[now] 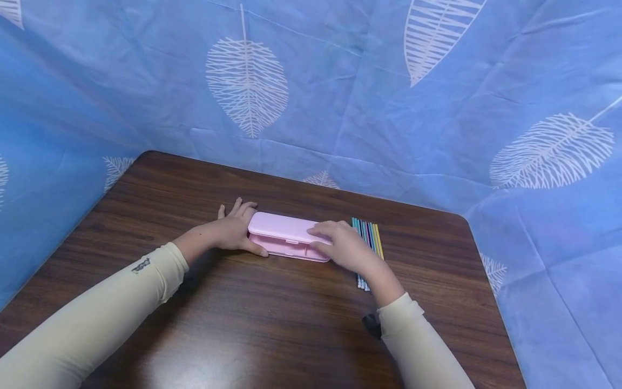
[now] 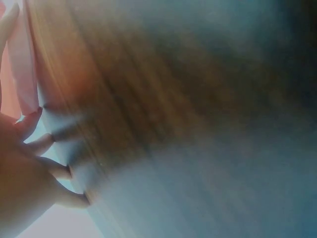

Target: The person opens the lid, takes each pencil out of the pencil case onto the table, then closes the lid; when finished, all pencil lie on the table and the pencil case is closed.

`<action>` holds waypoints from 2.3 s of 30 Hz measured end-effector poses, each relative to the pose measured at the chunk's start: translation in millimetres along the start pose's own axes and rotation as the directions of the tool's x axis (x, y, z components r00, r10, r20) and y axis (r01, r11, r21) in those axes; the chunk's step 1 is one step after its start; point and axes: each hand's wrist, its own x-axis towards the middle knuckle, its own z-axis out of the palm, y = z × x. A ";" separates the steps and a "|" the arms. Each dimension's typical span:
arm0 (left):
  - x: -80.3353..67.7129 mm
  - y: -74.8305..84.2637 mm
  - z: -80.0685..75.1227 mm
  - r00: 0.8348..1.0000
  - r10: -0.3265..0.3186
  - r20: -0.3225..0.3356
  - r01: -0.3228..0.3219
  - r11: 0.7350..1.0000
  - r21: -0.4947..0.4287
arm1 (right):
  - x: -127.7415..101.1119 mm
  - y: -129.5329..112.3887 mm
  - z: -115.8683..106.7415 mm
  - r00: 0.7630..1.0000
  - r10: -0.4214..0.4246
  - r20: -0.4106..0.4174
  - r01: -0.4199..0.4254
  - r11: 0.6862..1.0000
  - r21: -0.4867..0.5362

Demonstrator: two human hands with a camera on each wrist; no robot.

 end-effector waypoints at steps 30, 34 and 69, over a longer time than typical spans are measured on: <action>10.5 -8.2 4.8 0.999 -0.009 0.033 0.010 1.000 -0.017 | -13.5 -23.6 40.9 0.993 -0.075 -0.092 0.034 0.920 -0.389; 13.3 -10.1 4.7 0.999 -0.028 0.043 0.027 1.000 0.011 | -12.3 -24.7 40.3 0.993 -0.078 -0.090 0.037 0.919 -0.393; 4.9 -10.0 1.9 0.999 -0.030 0.017 0.030 0.999 -0.031 | -9.4 -37.6 37.7 0.995 -0.094 -0.028 0.067 0.861 -0.504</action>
